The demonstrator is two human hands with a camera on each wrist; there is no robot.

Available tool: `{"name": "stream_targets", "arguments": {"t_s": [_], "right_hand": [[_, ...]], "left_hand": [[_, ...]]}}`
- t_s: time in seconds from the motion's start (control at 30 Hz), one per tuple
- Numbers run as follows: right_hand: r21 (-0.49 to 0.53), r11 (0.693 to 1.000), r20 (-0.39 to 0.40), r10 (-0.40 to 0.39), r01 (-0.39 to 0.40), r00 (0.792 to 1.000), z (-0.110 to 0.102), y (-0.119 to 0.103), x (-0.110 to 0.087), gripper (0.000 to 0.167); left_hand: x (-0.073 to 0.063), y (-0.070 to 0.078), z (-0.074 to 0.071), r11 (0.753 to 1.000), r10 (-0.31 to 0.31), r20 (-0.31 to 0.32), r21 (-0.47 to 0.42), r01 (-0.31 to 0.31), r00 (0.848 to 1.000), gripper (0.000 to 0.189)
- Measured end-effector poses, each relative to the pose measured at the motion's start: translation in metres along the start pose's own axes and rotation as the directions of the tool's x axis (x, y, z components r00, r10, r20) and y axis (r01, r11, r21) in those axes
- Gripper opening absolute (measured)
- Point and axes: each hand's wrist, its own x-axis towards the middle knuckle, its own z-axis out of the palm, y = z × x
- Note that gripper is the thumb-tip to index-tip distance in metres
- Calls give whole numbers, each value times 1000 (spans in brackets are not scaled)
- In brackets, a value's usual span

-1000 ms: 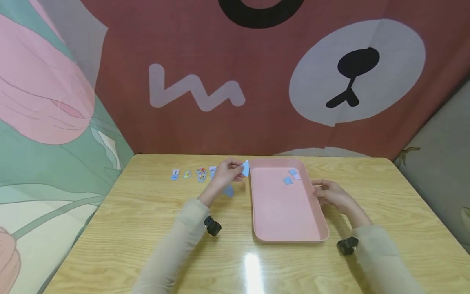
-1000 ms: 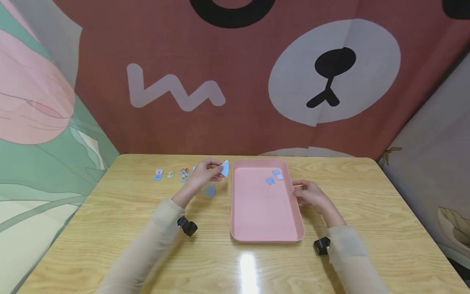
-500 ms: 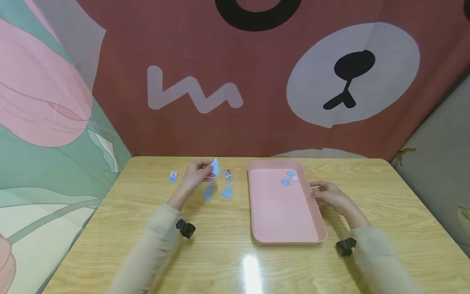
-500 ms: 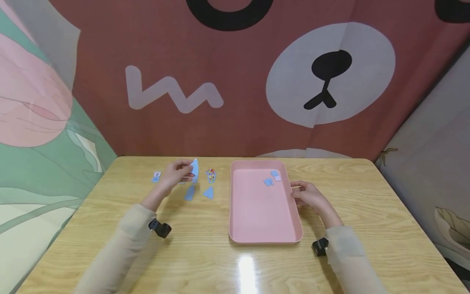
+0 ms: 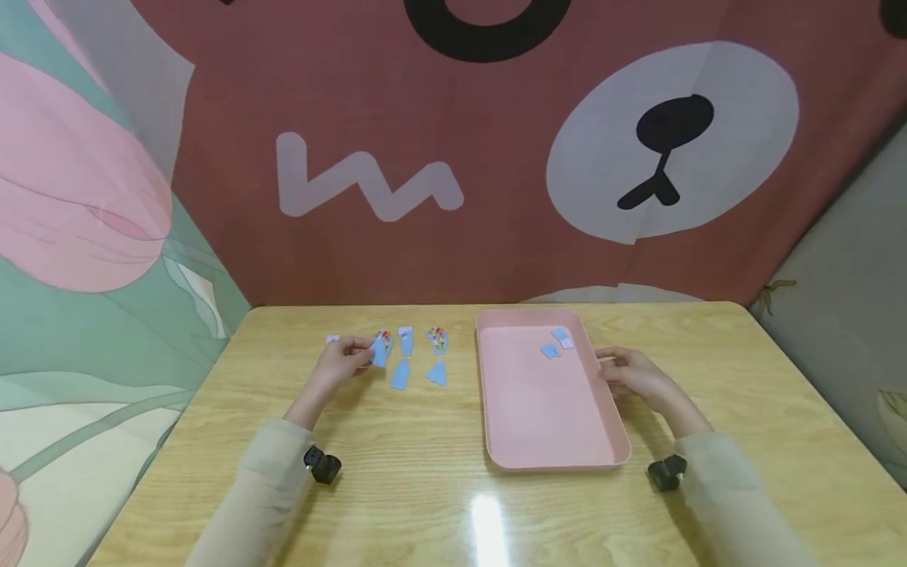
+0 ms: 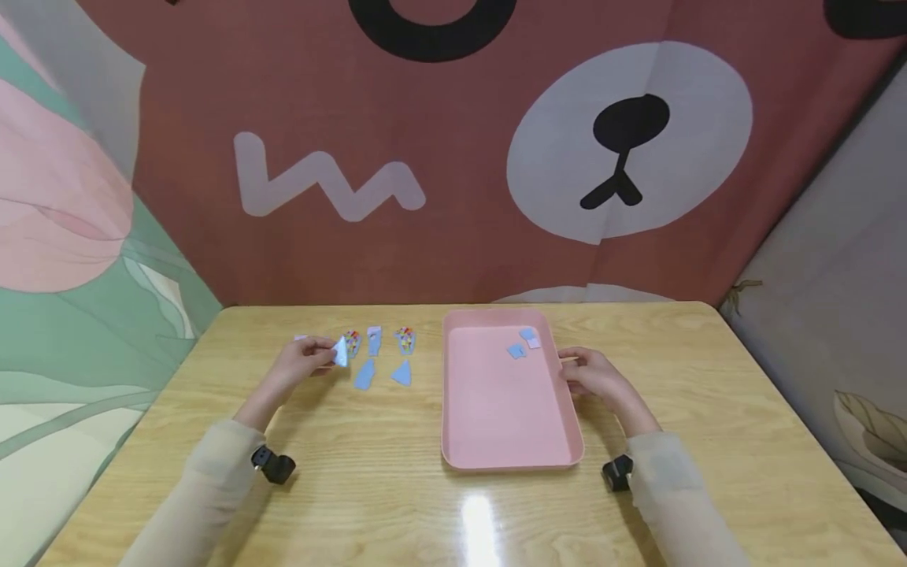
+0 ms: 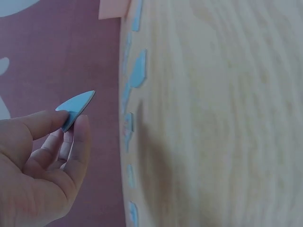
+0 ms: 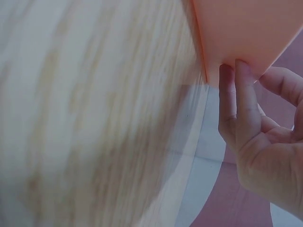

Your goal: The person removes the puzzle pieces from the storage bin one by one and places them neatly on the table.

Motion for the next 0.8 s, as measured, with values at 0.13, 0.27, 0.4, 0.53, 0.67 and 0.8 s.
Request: {"name": "stream_targets", "arguments": {"t_s": [0.13, 0.27, 0.4, 0.53, 0.67, 0.8], "right_hand": [[10, 1000, 1, -4, 4, 1000, 0, 0, 1, 56], [5, 1000, -3, 1, -1, 1000, 0, -1, 0, 57], [-5, 1000, -9, -1, 1, 1000, 1, -2, 0, 57], [-8, 1000, -15, 6, -6, 1000, 1, -3, 1, 57], [-14, 1000, -14, 4, -4, 1000, 0, -2, 1, 57], [-9, 1000, -10, 4, -4, 1000, -1, 0, 0, 57]], "left_hand": [[2, -9, 1, 998, -29, 18, 55, 28, 999, 30], [4, -15, 4, 995, -63, 48, 81, 59, 997, 31], [5, -19, 5, 993, -86, 46, 81, 82, 995, 30], [5, -21, 6, 991, -92, 36, 101, 88, 995, 28], [6, -24, 8, 988, -81, 23, 135, 77, 996, 26], [9, -27, 9, 978, -51, 4, 202, 49, 999, 25]]}}
